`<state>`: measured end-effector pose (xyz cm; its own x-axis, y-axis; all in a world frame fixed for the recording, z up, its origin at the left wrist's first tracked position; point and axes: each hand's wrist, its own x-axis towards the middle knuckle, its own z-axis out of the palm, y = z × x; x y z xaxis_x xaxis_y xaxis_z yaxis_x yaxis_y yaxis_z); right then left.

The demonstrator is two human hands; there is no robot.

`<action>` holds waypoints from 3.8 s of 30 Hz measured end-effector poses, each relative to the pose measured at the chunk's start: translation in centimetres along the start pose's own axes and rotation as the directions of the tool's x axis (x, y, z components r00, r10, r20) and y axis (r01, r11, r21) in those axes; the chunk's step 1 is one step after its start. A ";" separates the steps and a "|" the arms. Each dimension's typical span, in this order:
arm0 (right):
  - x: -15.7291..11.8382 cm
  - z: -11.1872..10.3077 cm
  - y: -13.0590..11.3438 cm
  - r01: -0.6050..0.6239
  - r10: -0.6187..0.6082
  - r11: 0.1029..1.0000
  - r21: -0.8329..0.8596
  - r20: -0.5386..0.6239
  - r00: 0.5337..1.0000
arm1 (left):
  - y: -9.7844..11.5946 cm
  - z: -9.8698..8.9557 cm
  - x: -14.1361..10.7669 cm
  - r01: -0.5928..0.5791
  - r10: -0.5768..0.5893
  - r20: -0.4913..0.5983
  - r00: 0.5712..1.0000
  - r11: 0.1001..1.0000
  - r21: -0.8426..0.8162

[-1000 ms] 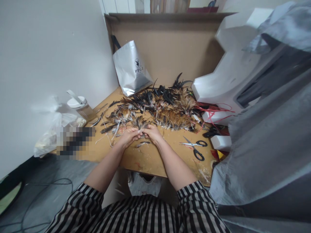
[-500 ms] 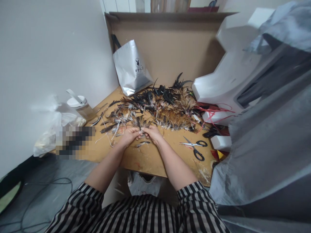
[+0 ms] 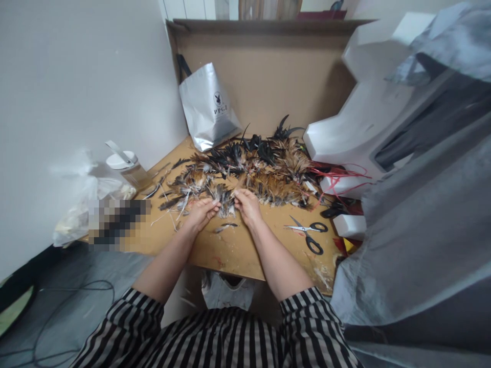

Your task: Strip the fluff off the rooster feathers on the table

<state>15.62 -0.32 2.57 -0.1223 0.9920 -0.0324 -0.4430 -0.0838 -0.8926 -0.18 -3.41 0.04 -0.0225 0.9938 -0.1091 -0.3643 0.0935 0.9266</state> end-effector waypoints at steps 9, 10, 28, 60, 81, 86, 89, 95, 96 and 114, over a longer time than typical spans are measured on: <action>-0.3 0.9 1.9 0.081 -0.077 0.952 -0.295 0.025 0.997 | 0.2 0.5 -0.5 0.066 -0.069 0.100 0.993 0.997 0.028; -0.3 0.9 1.9 0.088 -0.085 0.949 -0.304 0.023 0.996 | 0.2 0.6 -0.5 0.068 -0.071 0.102 0.992 0.997 0.031; -0.6 1.2 2.1 0.107 -0.096 0.941 -0.320 0.050 0.994 | 0.2 0.7 -0.6 0.050 -0.061 0.104 0.993 0.993 0.105; -0.5 0.7 2.0 0.161 -0.095 0.897 -0.411 0.175 0.980 | 0.2 0.8 -0.5 -0.133 0.086 0.148 0.985 0.930 0.342; -0.7 0.8 1.5 0.179 -0.105 0.890 -0.420 0.193 0.976 | 0.2 1.0 -0.8 -0.139 0.105 0.116 0.988 0.926 0.351; -1.2 1.3 1.2 -0.131 0.166 0.969 -0.208 0.163 0.973 | 0.8 0.9 -0.6 -0.317 0.355 -0.045 0.934 0.878 0.359; -1.4 1.1 1.0 -0.329 0.356 0.934 -0.139 0.280 0.892 | 1.0 0.7 -0.6 -0.357 0.422 -0.095 0.902 0.851 0.386; -1.4 0.9 0.8 -0.443 0.422 0.895 -0.043 0.402 0.813 | 1.0 0.8 -0.7 -0.364 0.396 0.024 0.918 0.817 0.447; -1.4 0.9 0.8 -0.443 0.417 0.896 -0.033 0.408 0.812 | 1.0 0.8 -0.7 -0.361 0.387 0.036 0.921 0.818 0.447; -1.1 -1.4 -2.6 0.330 0.166 0.599 -0.730 0.517 0.840 | 0.3 -0.4 0.5 -0.166 0.173 -0.141 0.975 0.984 0.058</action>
<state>18.08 -1.06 4.29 -0.6352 0.7702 0.0569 0.3422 0.3468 -0.8733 -0.63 -2.87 0.09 -0.2160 0.9764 0.0033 -0.3007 -0.0698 0.9512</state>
